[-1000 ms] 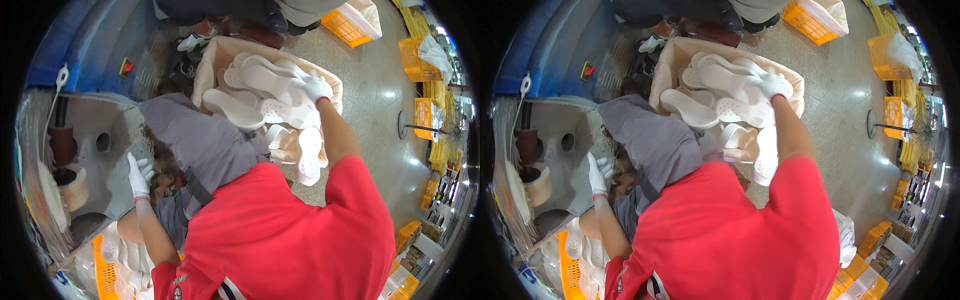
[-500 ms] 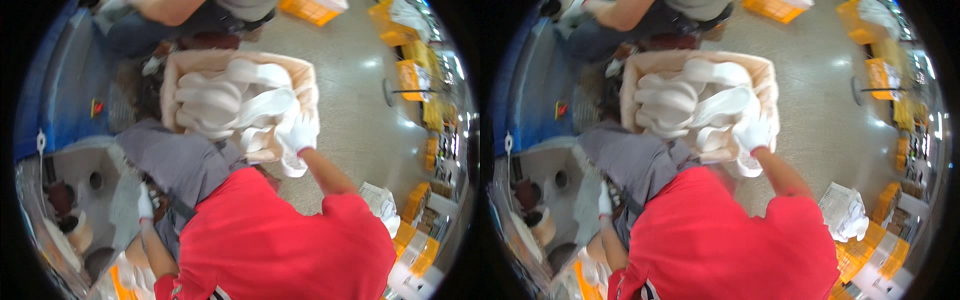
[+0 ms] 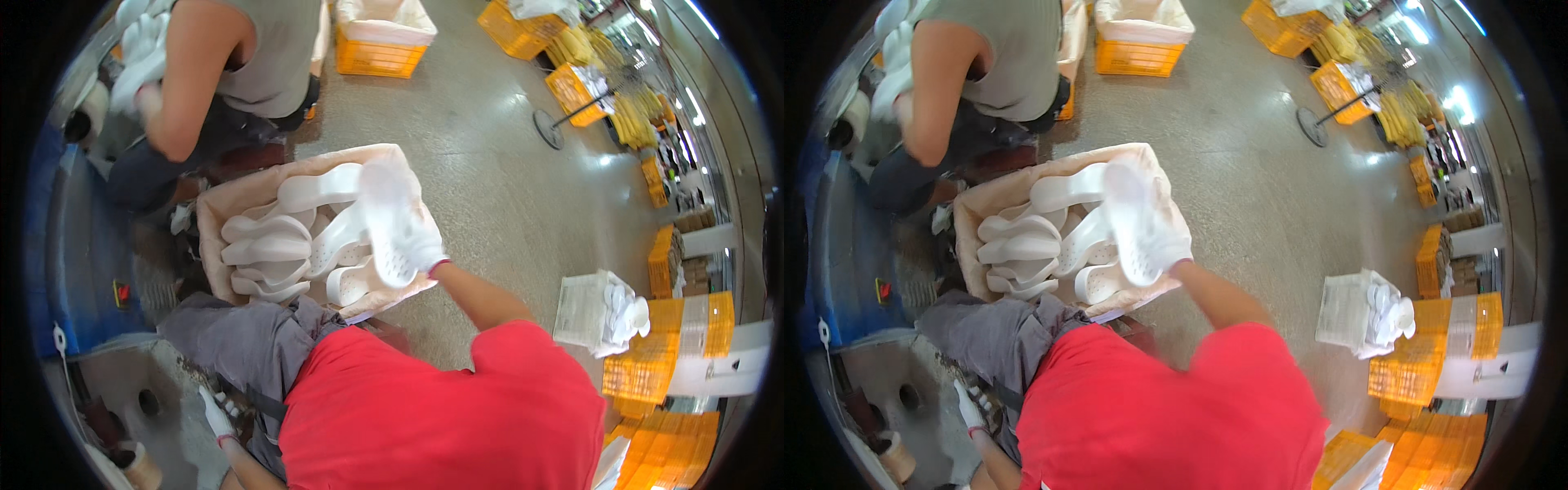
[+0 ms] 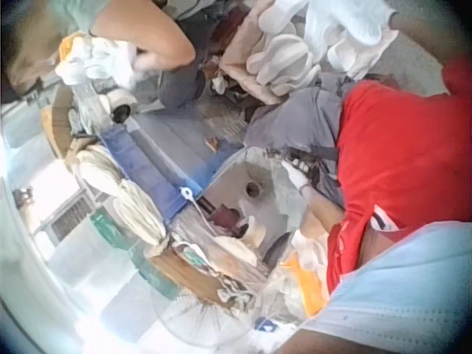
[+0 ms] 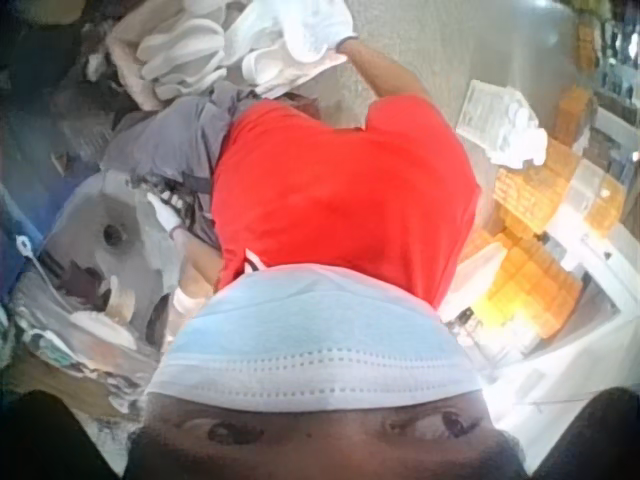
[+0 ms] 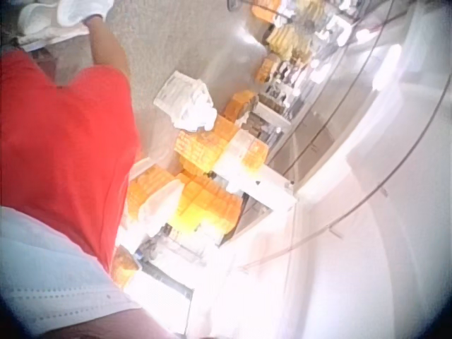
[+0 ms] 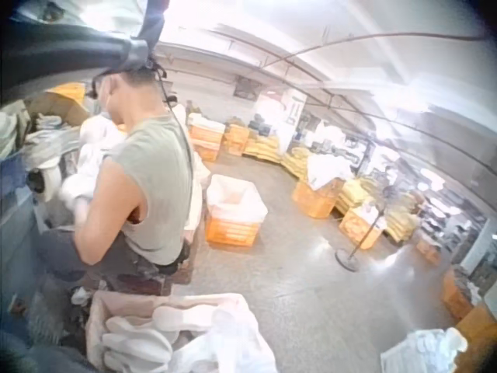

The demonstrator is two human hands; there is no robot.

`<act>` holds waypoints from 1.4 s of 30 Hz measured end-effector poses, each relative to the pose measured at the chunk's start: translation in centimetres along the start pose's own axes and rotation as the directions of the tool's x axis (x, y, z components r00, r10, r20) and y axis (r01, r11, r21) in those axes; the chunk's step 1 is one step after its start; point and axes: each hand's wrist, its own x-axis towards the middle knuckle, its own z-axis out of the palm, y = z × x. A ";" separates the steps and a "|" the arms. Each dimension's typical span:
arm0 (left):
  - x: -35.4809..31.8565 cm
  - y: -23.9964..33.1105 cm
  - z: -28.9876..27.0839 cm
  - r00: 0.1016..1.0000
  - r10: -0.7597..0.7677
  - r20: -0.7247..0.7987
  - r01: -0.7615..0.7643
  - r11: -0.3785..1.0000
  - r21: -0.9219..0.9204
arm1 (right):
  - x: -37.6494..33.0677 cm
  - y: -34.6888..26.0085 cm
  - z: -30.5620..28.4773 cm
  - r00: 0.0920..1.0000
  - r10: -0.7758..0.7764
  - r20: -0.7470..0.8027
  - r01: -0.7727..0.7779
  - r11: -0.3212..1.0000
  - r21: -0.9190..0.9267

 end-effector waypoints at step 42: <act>-43.9 -4.9 -26.2 0.676 0.584 -0.449 0.310 0.326 0.893 | -22.1 -39.0 18.5 -0.265 -0.563 0.783 0.310 0.719 0.622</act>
